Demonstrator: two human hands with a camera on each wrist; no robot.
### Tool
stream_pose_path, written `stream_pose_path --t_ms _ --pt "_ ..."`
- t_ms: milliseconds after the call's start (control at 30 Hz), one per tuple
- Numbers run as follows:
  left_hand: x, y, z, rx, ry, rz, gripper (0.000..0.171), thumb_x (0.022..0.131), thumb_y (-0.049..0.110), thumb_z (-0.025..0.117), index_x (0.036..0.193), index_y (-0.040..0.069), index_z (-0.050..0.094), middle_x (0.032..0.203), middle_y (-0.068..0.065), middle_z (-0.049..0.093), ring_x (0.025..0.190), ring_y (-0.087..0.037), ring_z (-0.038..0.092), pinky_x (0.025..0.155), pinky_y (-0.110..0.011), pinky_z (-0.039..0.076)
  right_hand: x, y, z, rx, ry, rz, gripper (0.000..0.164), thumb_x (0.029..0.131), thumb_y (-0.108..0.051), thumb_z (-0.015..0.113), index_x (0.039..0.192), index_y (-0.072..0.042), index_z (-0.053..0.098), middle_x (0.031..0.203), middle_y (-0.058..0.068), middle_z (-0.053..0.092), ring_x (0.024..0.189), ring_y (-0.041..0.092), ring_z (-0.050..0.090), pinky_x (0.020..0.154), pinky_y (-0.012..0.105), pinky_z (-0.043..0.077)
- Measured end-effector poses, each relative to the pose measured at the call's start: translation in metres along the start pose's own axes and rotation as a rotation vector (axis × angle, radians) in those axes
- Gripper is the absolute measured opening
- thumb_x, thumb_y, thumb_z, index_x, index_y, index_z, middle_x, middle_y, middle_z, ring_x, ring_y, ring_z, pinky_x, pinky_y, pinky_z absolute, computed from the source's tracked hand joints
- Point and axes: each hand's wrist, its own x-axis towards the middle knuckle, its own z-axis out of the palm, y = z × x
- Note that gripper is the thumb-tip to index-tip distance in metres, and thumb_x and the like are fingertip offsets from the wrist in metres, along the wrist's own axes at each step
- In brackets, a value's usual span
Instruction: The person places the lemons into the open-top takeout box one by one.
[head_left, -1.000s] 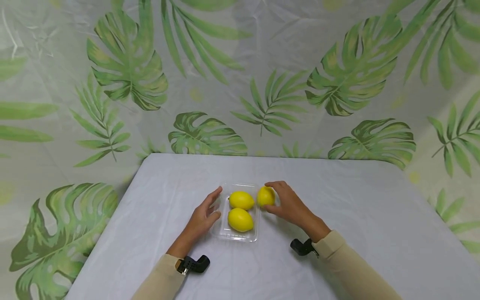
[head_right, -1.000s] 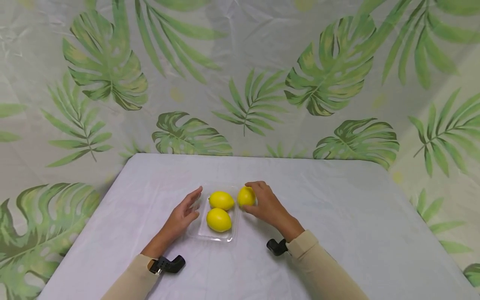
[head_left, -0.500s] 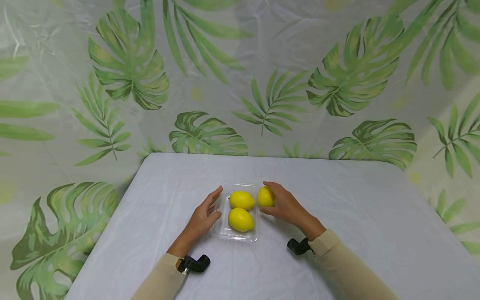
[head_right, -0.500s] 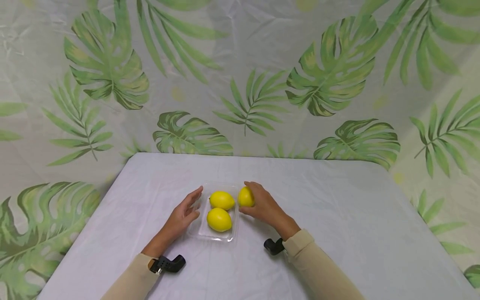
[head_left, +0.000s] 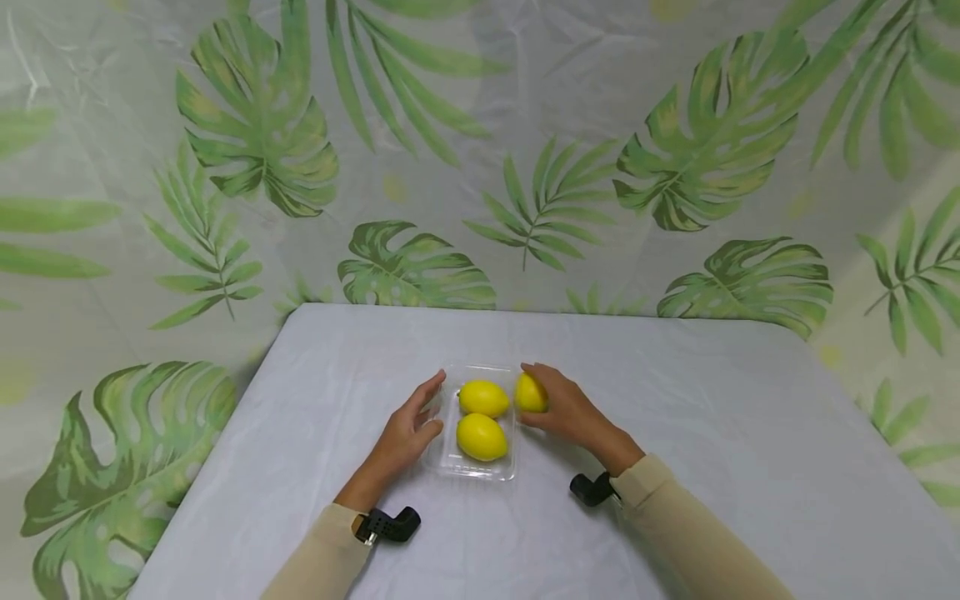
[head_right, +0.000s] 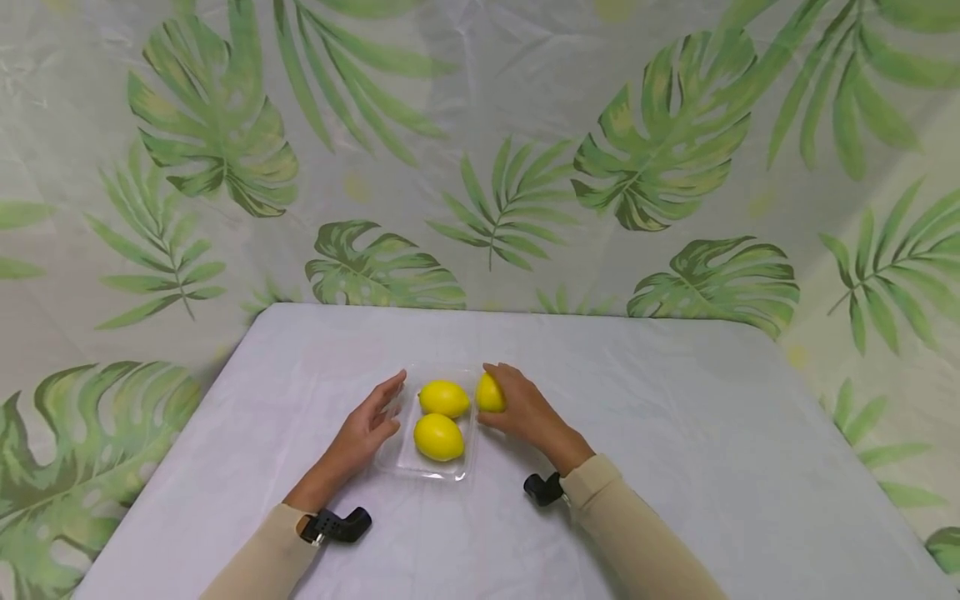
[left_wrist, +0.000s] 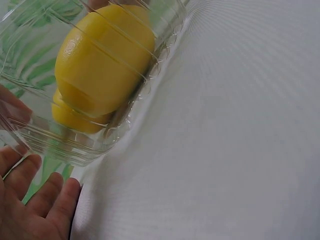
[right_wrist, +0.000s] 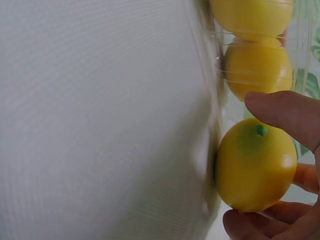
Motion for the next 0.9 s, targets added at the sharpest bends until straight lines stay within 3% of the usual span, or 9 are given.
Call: stream_pose_path --t_ms 133,500,900 --pt "0.001 0.011 -0.001 -0.006 -0.014 -0.013 0.062 0.09 -0.01 0.049 0.148 -0.002 0.03 0.155 -0.017 0.029 0.141 -0.032 0.03 0.109 -0.052 0.034 0.002 0.001 -0.001 -0.01 -0.002 0.003 0.08 0.081 -0.025 0.078 0.148 -0.009 0.037 0.15 0.017 0.036 0.136 0.036 0.036 0.111 0.052 0.033" --pt "0.001 0.011 -0.002 -0.005 -0.016 0.011 0.063 0.089 -0.01 0.048 0.148 -0.004 0.029 0.154 -0.019 0.029 0.141 -0.033 0.03 0.109 -0.052 0.033 0.006 0.003 -0.001 -0.015 0.013 -0.035 0.075 0.082 -0.02 0.076 0.147 -0.009 0.039 0.146 0.016 0.041 0.131 0.034 0.042 0.109 0.05 0.037" --pt "-0.001 0.011 -0.002 0.001 -0.013 -0.022 0.063 0.089 -0.01 0.049 0.149 -0.002 0.029 0.155 -0.017 0.028 0.142 -0.031 0.029 0.11 -0.051 0.033 0.006 0.007 0.0 -0.005 0.054 -0.055 0.073 0.081 -0.021 0.078 0.144 -0.009 0.045 0.143 0.012 0.048 0.128 0.031 0.047 0.107 0.047 0.041"
